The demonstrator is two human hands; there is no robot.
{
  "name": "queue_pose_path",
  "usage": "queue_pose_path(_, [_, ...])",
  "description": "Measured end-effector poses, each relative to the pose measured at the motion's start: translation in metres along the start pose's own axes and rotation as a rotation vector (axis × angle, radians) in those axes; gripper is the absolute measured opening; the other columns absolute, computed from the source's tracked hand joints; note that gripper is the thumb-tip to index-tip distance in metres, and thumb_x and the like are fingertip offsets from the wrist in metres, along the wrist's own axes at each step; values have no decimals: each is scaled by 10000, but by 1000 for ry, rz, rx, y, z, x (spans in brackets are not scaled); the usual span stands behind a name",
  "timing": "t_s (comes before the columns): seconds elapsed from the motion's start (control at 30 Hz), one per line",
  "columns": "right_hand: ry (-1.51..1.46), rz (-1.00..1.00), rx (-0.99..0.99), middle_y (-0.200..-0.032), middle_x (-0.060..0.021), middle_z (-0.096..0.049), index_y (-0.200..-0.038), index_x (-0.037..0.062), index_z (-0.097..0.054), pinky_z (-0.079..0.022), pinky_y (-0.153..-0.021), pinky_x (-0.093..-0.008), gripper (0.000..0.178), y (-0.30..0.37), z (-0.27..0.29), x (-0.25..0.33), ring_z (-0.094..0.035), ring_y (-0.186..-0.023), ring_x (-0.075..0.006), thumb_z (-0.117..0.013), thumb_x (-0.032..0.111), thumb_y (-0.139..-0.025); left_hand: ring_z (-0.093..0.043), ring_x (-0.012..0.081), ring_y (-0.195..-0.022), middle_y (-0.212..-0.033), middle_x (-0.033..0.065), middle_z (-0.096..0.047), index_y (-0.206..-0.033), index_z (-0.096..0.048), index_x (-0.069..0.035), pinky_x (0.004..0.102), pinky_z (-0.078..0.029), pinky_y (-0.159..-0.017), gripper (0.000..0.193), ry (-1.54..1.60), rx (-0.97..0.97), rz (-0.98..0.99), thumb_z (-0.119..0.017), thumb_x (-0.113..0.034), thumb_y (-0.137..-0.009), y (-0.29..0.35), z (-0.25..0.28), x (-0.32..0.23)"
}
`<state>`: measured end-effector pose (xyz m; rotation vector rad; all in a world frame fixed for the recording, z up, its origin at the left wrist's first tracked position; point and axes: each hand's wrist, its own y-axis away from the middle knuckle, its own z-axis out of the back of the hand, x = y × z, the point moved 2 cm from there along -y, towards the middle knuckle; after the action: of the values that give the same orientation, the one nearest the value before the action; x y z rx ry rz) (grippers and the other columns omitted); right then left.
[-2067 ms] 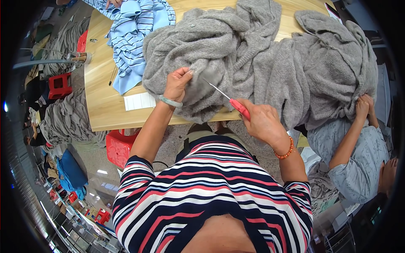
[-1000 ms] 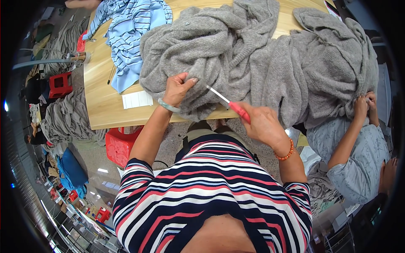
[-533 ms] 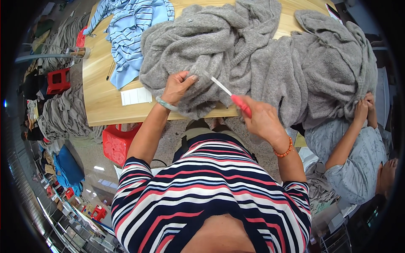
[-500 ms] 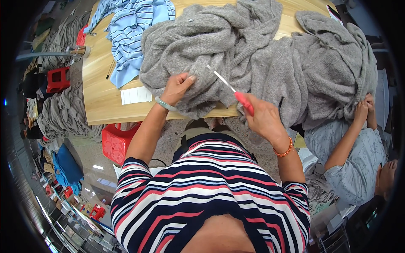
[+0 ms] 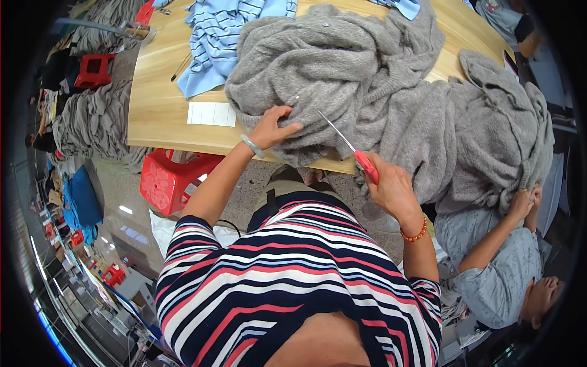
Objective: Trim loose threads from a grey fabric garment using scissors.
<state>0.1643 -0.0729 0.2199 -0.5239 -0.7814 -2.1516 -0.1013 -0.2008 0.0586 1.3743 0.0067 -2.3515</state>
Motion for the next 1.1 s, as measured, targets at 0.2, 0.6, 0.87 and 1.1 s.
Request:
queue_pose_path(0.2, [47, 7, 8, -851, -200, -653, -1159, 139, -580, -491, -709, -464, 351, 2, -1, 4, -627, -813, -395, -615, 109, -811, -538, 343, -1035, -1115, 168, -596, -1107, -588, -39, 402, -399, -921, 494, -308, -1, -4, -731, -339, -741, 12, 7, -2])
queue_pose_path(0.6, [181, 153, 260, -742, -204, -633, -1168, 146, -572, -479, -661, -486, 368, -1, -16, 28, -617, -734, -402, -618, 152, -803, -574, 328, -873, -984, 114, -586, -1064, -594, -41, 363, -460, -752, 474, -90, -294, -304, -526, 88, -613, 35, 31, -13])
queue_pose_path(0.87, [121, 134, 44, -732, -197, -631, -1147, 139, -584, -481, -634, -478, 337, -3, -11, 19, -618, -715, -393, -621, 150, -813, -490, 356, -1099, -1150, 142, -532, -974, -640, -78, 380, -396, -933, 390, -197, -381, -400, -576, 30, -605, -18, 88, -28])
queue_pose_path(1.1, [90, 56, 13, -761, -194, -639, -1143, 144, -597, -485, -652, -462, 334, -10, -15, 25, -624, -733, -385, -635, 151, -811, -243, 405, -1386, -1479, 200, -331, -943, -626, -135, 474, -176, -1127, 314, -459, -109, -607, -747, -291, -700, -150, 108, -29])
